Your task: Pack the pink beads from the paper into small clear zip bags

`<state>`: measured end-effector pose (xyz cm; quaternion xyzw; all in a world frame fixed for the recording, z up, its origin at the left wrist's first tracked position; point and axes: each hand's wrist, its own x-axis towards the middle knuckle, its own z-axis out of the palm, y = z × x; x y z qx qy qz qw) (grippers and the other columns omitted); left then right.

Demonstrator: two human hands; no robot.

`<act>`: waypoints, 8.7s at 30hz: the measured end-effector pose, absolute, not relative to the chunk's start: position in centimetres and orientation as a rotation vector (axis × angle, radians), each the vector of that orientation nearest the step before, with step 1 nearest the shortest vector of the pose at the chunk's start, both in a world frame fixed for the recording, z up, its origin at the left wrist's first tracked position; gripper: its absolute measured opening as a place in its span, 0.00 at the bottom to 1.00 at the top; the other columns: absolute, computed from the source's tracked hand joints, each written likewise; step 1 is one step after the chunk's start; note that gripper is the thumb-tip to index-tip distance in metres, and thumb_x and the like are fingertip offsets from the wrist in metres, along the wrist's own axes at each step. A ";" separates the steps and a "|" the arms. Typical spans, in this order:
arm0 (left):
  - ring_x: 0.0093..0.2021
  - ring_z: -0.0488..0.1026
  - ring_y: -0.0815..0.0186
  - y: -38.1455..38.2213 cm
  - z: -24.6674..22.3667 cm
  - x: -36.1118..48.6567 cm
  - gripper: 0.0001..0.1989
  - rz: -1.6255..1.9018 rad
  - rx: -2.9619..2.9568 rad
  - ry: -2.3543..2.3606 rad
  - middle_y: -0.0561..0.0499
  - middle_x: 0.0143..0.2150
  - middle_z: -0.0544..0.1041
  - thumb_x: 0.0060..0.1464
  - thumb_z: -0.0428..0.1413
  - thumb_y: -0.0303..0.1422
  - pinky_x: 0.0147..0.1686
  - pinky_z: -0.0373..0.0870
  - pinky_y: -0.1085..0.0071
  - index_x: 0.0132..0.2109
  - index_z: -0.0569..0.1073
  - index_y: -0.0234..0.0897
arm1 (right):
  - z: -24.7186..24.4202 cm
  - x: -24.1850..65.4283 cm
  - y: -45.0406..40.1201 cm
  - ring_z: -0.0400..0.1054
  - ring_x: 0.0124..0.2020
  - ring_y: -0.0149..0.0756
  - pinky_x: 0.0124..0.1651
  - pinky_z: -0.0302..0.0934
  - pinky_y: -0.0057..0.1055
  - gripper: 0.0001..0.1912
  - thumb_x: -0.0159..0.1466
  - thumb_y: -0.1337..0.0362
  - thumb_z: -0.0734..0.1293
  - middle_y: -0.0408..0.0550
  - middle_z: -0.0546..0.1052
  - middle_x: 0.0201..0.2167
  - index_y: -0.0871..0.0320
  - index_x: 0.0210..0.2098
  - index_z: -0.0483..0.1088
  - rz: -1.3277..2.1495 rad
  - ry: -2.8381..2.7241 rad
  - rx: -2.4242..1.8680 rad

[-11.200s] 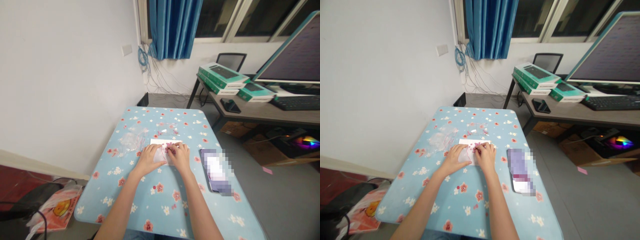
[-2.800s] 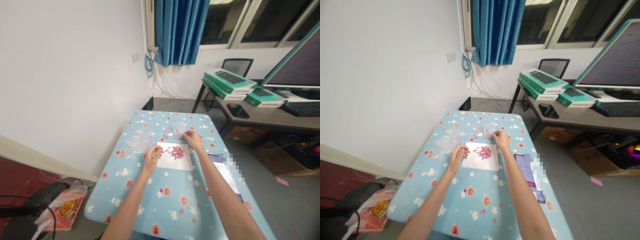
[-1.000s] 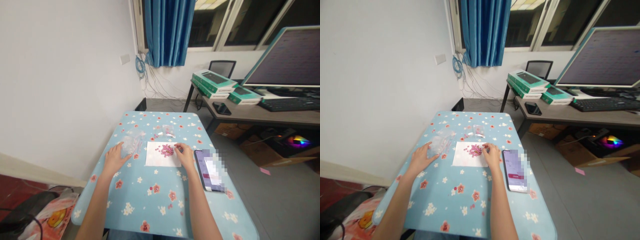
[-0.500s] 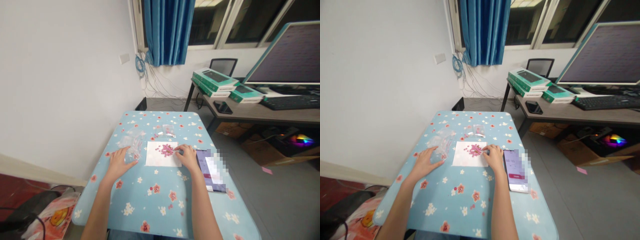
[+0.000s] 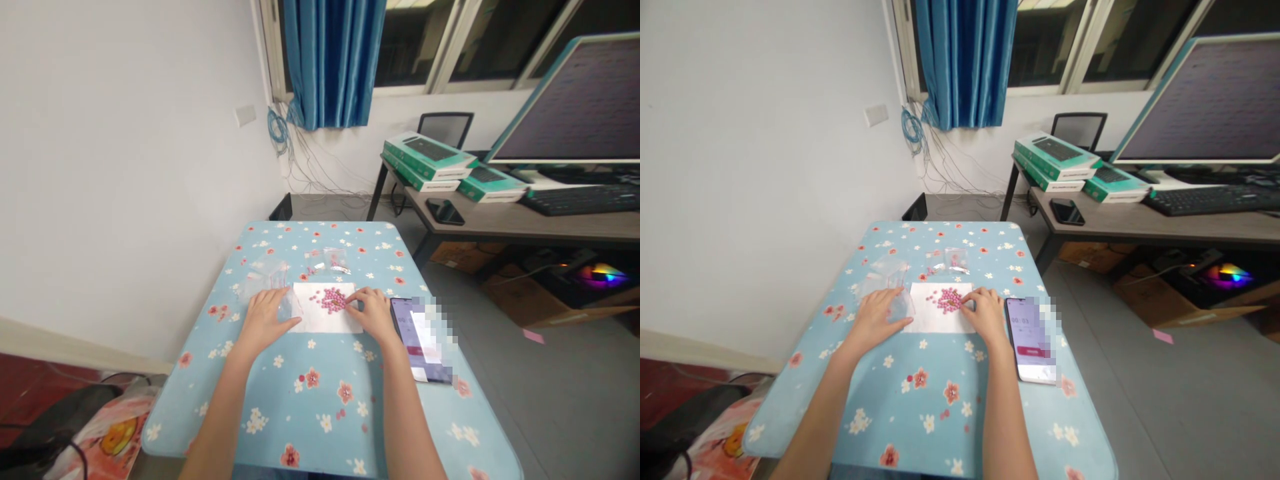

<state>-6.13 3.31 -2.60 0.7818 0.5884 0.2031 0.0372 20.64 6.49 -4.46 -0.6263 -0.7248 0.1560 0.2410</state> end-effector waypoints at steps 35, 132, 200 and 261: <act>0.49 0.66 0.58 3.0 -4.2 -2.2 0.27 0.827 2.388 1.494 0.49 0.47 0.72 0.48 0.59 0.43 0.49 0.61 0.60 0.55 0.66 0.44 | -4.0 20.2 6.4 0.62 0.42 0.41 0.45 0.51 0.37 0.06 0.58 0.59 0.66 0.47 0.72 0.38 0.52 0.33 0.75 0.480 -1.927 -1.584; 0.50 0.66 0.58 3.0 -4.4 -2.1 0.25 0.841 2.356 1.438 0.48 0.48 0.72 0.51 0.57 0.42 0.50 0.62 0.59 0.55 0.66 0.42 | -4.4 20.1 6.3 0.64 0.25 0.32 0.29 0.51 0.28 0.07 0.58 0.62 0.63 0.44 0.73 0.24 0.57 0.30 0.72 0.736 -2.008 -1.579; 0.50 0.66 0.58 3.1 -4.7 -2.1 0.25 0.878 2.350 1.394 0.47 0.48 0.72 0.51 0.57 0.41 0.50 0.62 0.59 0.56 0.64 0.41 | -4.2 18.1 5.8 0.59 0.23 0.28 0.28 0.51 0.25 0.05 0.57 0.63 0.65 0.41 0.71 0.24 0.58 0.30 0.71 0.960 -1.939 -1.300; 0.50 0.66 0.58 3.0 -4.6 -2.1 0.25 0.875 2.352 1.399 0.47 0.48 0.72 0.51 0.57 0.41 0.50 0.63 0.58 0.56 0.65 0.42 | -3.8 17.8 5.9 0.62 0.26 0.31 0.30 0.54 0.27 0.08 0.58 0.62 0.63 0.44 0.73 0.27 0.58 0.31 0.72 0.847 -1.870 -1.347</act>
